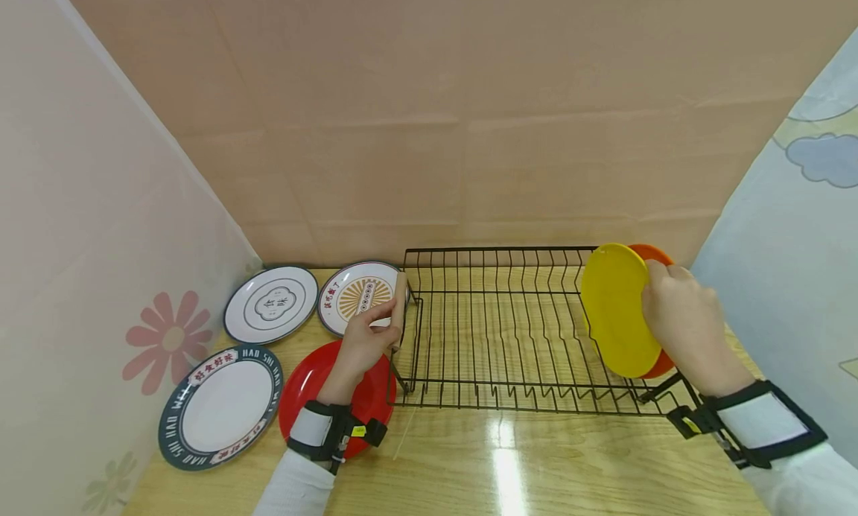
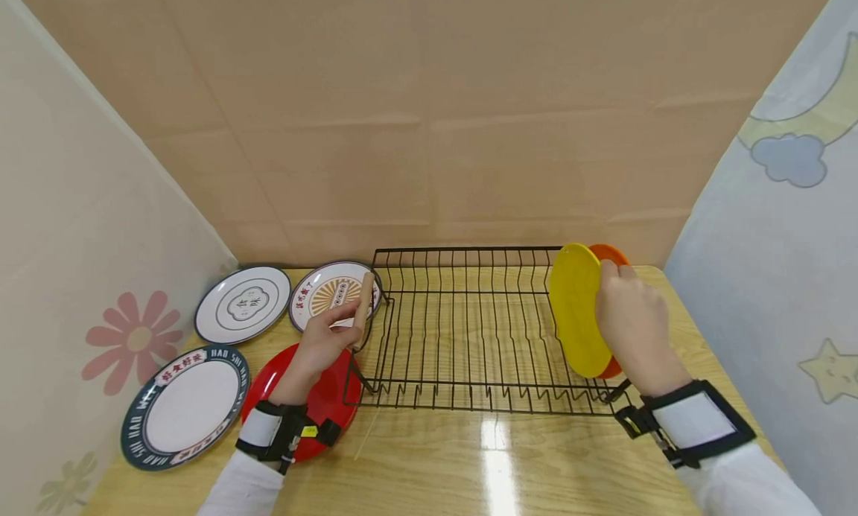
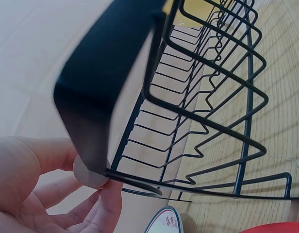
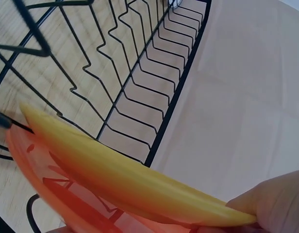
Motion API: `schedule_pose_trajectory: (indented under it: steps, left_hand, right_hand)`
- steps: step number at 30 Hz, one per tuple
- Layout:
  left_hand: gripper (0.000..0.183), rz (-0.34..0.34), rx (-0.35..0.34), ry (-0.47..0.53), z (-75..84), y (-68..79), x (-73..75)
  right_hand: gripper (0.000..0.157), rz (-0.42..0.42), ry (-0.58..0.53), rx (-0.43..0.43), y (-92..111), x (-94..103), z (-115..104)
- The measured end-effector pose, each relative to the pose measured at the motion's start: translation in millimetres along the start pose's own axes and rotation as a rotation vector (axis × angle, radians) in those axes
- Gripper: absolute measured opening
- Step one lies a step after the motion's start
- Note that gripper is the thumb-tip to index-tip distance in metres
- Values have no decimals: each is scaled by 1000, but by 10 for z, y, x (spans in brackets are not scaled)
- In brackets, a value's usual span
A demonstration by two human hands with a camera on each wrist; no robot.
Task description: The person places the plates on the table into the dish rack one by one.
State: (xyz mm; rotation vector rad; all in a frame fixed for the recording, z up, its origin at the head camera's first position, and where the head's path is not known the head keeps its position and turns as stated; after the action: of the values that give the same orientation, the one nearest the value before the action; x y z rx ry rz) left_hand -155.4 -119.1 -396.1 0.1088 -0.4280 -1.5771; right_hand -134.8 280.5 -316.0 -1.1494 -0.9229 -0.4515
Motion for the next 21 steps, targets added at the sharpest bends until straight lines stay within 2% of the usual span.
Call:
schedule_pose_trajectory:
  steps: [4,8,11,21]
  left_hand:
    - [49,-10,-5,2,28,29,3]
    - [49,-3,-11,7,-102,-97,4]
    - [49,6,-18,-2,-112,-108,-2]
    - [48,0,-16,8,-108,-96,2]
  right_hand:
    - [15,-5,17,13,-15,-6,-1]
    - [10,1,40,28,-27,-18,6]
    - [9,12,51,40,-33,-21,9]
    - [17,34,98,51,-35,-14,17]
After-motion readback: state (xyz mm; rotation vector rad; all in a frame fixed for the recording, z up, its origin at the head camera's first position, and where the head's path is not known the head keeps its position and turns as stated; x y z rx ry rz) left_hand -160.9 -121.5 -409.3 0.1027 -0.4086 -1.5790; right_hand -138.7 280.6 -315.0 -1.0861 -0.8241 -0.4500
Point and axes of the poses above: each hand's wrist, its own y-axis away from the middle knuckle, its own x-axis out of the back of the hand, z = x × y, the point moved 1 cm from there along -y, towards the middle knuckle, and after that the axes turned 15 degrees about x, right-handed, at the moved point
